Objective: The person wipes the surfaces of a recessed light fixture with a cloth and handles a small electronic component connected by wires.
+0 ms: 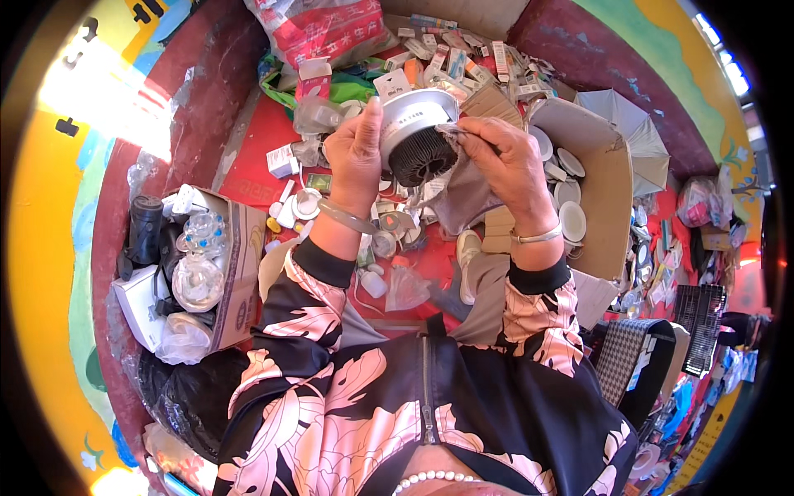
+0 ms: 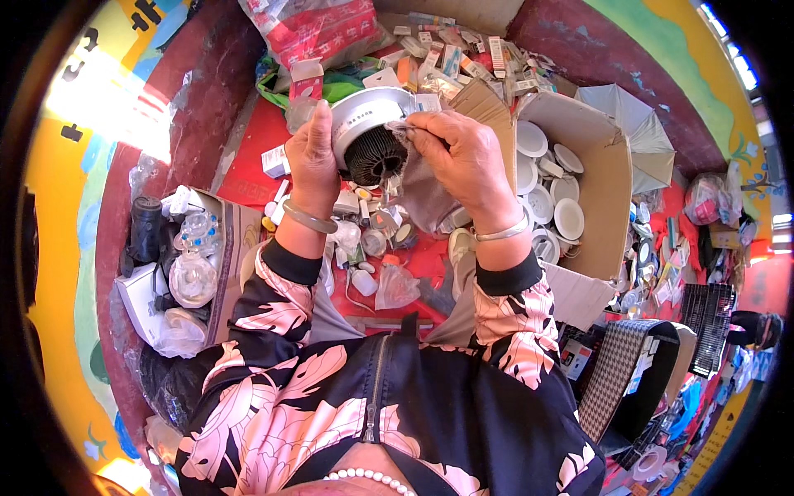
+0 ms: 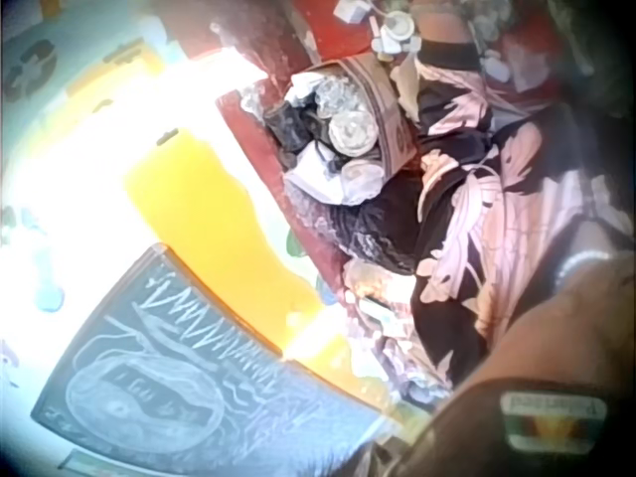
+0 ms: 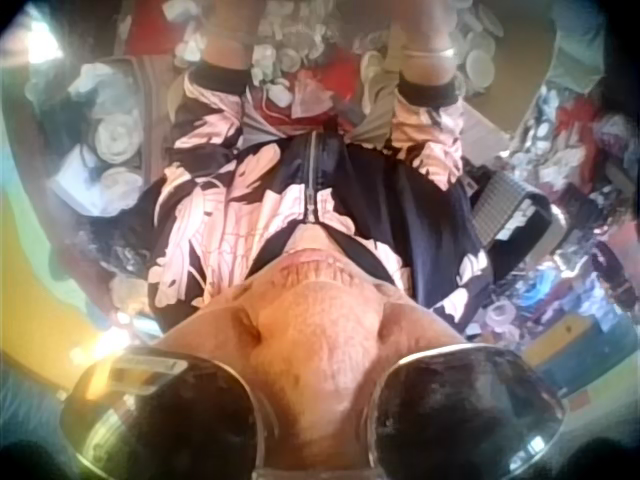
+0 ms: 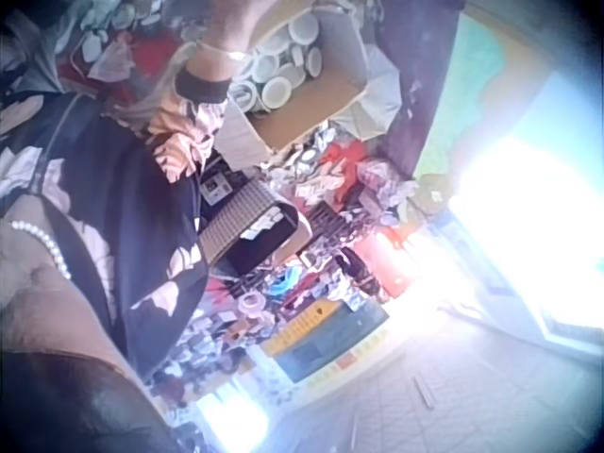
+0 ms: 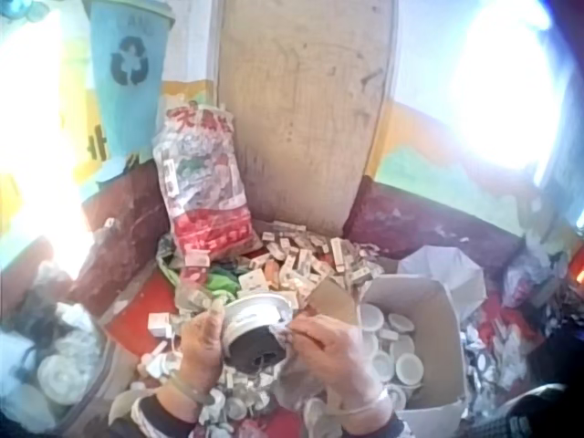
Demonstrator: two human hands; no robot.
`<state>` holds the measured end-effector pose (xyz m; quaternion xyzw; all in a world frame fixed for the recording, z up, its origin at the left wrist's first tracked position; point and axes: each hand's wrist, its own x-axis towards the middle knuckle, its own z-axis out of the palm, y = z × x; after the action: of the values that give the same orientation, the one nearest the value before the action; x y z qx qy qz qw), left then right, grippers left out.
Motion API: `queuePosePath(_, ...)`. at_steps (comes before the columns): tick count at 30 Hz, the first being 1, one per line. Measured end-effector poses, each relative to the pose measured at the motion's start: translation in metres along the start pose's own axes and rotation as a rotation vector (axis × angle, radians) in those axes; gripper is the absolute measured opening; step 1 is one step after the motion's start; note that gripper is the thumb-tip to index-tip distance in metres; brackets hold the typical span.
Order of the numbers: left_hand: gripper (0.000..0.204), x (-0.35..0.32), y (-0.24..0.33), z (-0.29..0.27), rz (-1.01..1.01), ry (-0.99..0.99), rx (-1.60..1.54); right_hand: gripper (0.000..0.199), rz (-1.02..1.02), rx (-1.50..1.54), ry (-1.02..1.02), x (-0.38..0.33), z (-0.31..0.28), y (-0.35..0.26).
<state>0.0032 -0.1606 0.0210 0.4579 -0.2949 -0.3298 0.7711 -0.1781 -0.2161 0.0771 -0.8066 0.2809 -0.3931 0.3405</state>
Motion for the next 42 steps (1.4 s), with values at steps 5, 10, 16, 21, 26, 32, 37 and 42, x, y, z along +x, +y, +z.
queuePosePath(5, 0.044, -0.010, -0.003, -0.006, 0.281, -0.045, 0.314, 0.020, 0.140, -0.287, -0.069, -0.001, -0.002, -0.012)
queuePosePath(10, 0.042, -0.016, 0.002, 0.001, 0.367, -0.067, 0.377, 0.020, 0.333, -0.475, -0.047, -0.001, -0.002, -0.016)
queuePosePath(16, 0.047, -0.011, -0.008, -0.004, 0.127, -0.041, 0.196, 0.019, 0.065, -0.528, -0.136, 0.000, -0.011, -0.004)
queuePosePath(21, 0.050, -0.011, -0.009, 0.006, -0.085, 0.001, -0.064, 0.019, 0.012, -0.670, -0.238, -0.003, -0.020, 0.010)
queuePosePath(26, 0.053, 0.006, 0.010, -0.004, -0.196, -0.110, -0.543, 0.014, 0.475, -0.156, -0.168, 0.002, -0.028, 0.007)
queuePosePath(32, 0.053, 0.003, -0.003, -0.004, -0.341, -0.150, -0.638, 0.014, 0.164, 0.130, 0.223, 0.006, -0.021, 0.009)
queuePosePath(37, 0.059, 0.002, -0.010, 0.001, -0.401, -0.241, -0.634, 0.017, -0.067, -0.121, 0.225, 0.007, 0.008, 0.006)
queuePosePath(42, 0.059, -0.002, -0.012, -0.002, -0.393, -0.198, -0.619, 0.023, -0.178, -0.192, 0.048, 0.003, 0.012, -0.001)
